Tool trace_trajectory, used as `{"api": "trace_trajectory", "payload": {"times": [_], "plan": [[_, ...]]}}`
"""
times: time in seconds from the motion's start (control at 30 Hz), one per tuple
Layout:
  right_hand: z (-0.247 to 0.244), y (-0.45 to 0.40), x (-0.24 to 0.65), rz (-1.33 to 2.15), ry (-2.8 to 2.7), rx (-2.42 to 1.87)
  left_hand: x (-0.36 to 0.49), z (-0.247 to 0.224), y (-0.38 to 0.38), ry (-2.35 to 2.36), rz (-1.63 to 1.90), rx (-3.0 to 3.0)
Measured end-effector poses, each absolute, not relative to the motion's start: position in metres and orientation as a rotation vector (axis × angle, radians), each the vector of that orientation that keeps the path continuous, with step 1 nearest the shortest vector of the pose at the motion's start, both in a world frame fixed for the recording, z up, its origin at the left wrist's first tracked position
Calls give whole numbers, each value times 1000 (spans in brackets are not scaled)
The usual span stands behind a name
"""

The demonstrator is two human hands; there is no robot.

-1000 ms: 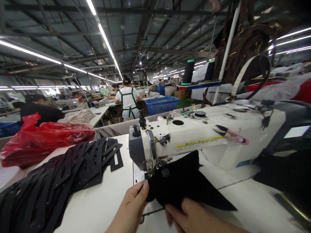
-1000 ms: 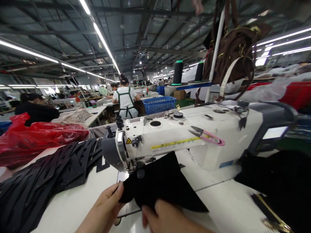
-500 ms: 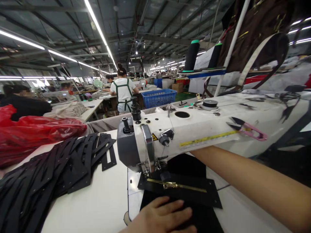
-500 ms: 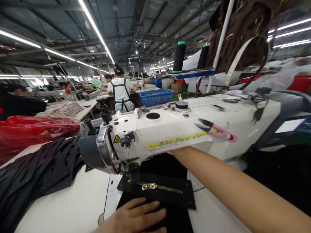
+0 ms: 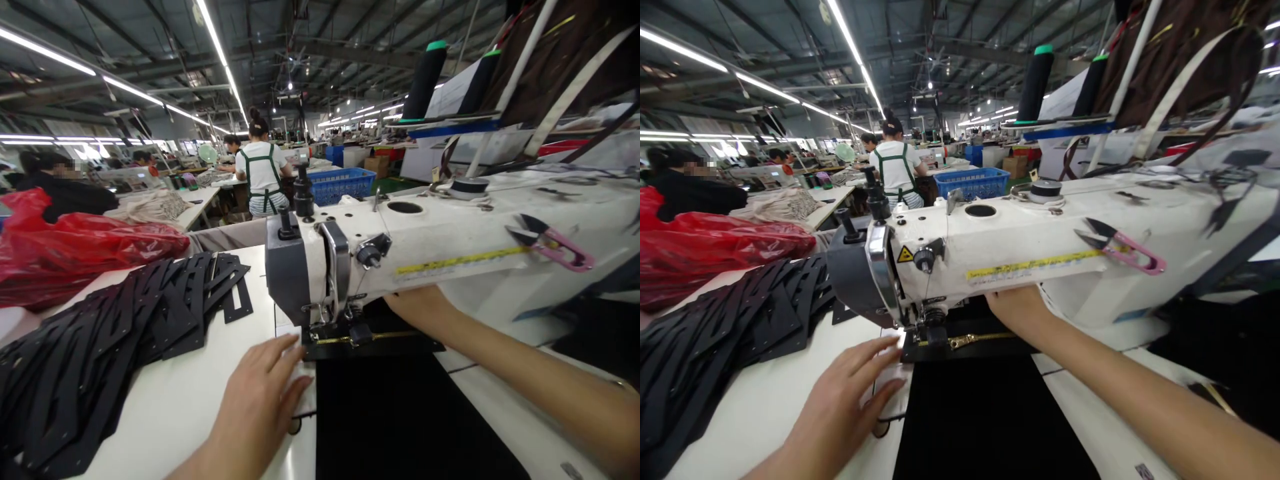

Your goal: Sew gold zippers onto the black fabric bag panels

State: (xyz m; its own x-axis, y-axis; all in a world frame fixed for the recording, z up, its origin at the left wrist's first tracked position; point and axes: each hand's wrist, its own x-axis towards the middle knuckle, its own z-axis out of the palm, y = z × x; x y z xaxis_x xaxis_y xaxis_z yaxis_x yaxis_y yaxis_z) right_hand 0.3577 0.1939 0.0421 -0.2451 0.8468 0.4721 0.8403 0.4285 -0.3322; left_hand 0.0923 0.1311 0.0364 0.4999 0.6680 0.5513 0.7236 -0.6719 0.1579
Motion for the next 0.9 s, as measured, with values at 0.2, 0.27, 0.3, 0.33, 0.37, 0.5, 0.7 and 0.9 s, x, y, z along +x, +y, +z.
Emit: {"api": "trace_trajectory", "payload": {"times": [0.2,0.27,0.3,0.33,0.37,0.5,0.7,0.9], "plan": [[37,146,320,-89,-2390,-995,93,21,146,-1061,-728,-2627],[33,146,305,-27,-2408,-927,97,19,144,-1067,-707,-2592],[30,149,299,9,-2410,-925,98,18,142,-1064,-704,-2580],[28,152,294,46,-2418,-931,98,17,142,-1060,-699,-2577],[25,156,291,68,-2419,-938,97,17,142,-1054,-692,-2585],[18,160,287,88,-2400,-942,93,16,145,-1036,-736,-2635],[15,159,284,135,-2398,-911,94,15,149,-1017,-801,-2656],[16,162,285,170,-2421,-923,94,16,147,-990,-726,-2624]]}}
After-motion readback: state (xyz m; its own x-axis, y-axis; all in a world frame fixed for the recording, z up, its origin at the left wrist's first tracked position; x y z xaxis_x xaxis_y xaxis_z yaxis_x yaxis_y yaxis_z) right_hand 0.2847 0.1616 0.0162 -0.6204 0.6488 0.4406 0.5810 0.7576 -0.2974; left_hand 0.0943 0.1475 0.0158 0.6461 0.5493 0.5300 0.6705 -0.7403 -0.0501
